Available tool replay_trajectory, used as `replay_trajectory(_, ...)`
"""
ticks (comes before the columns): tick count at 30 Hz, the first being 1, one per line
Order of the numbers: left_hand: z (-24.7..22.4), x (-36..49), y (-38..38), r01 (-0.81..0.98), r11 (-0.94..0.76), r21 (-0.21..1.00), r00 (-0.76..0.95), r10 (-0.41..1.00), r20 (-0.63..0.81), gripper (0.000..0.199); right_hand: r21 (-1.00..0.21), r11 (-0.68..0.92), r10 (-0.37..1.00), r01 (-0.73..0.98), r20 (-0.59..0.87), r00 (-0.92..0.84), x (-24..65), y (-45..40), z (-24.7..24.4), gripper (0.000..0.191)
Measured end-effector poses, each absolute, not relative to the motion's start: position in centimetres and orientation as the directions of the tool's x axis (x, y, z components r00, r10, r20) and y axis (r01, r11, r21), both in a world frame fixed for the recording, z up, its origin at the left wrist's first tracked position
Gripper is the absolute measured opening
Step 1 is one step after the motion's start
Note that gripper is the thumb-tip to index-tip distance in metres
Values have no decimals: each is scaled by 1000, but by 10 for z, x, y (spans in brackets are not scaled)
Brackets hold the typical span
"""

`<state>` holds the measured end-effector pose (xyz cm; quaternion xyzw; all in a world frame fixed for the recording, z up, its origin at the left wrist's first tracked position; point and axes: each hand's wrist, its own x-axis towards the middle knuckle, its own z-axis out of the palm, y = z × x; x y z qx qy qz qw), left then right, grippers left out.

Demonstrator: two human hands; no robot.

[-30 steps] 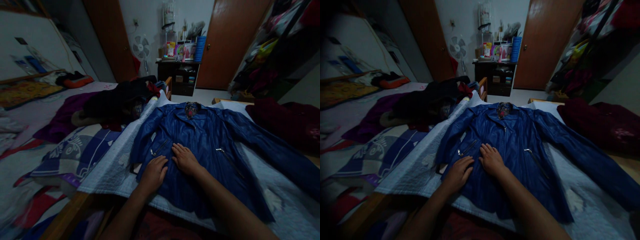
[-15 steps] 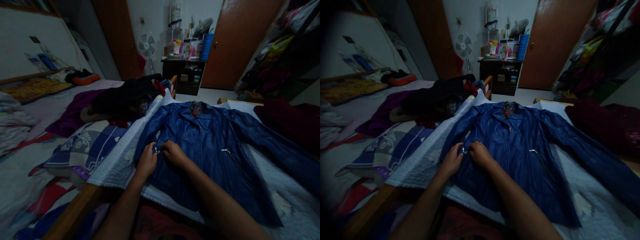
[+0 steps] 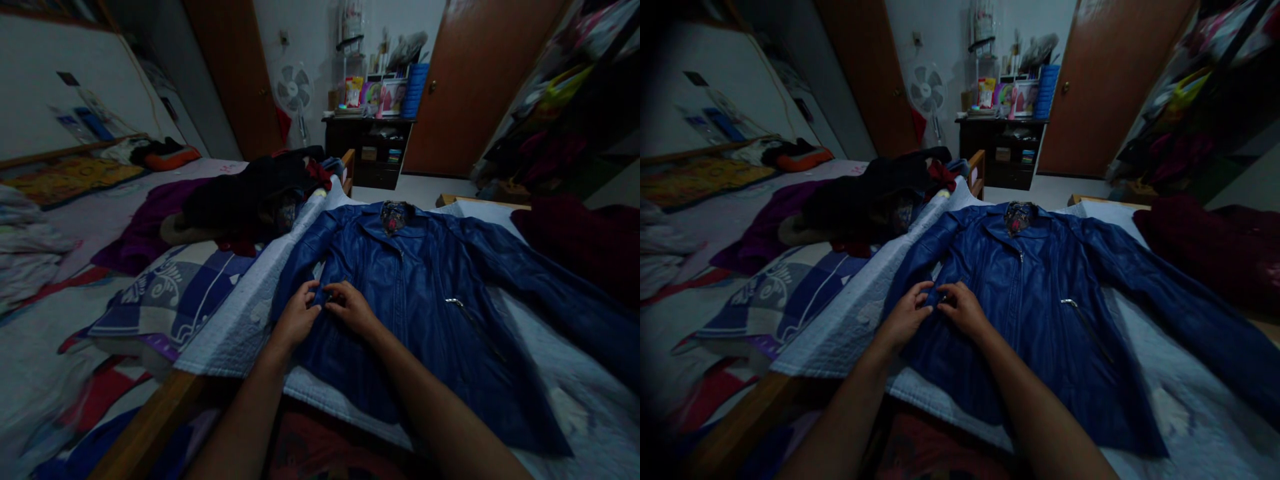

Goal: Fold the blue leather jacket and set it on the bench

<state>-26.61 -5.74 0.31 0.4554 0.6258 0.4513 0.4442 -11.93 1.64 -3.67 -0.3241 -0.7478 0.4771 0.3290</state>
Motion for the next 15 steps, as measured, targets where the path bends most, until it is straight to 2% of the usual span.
replay_trajectory(5,1,-264,-55,122,176,977,-205,967,-149,55,-939,288,827,189,144,-543,-117,17,-39,16)
replay_trajectory(8,-2,-264,-53,151,174,973,-210,967,-141,52,-918,337,821,207,179,-542,-115,16,-37,8)
replay_trajectory(11,-6,-266,-51,241,148,959,-240,967,-88,50,-905,382,805,189,225,-549,-112,14,-32,7)
replay_trajectory(15,-10,-267,-50,278,134,951,-258,964,-60,50,-931,342,787,130,209,-580,-111,11,-29,9)
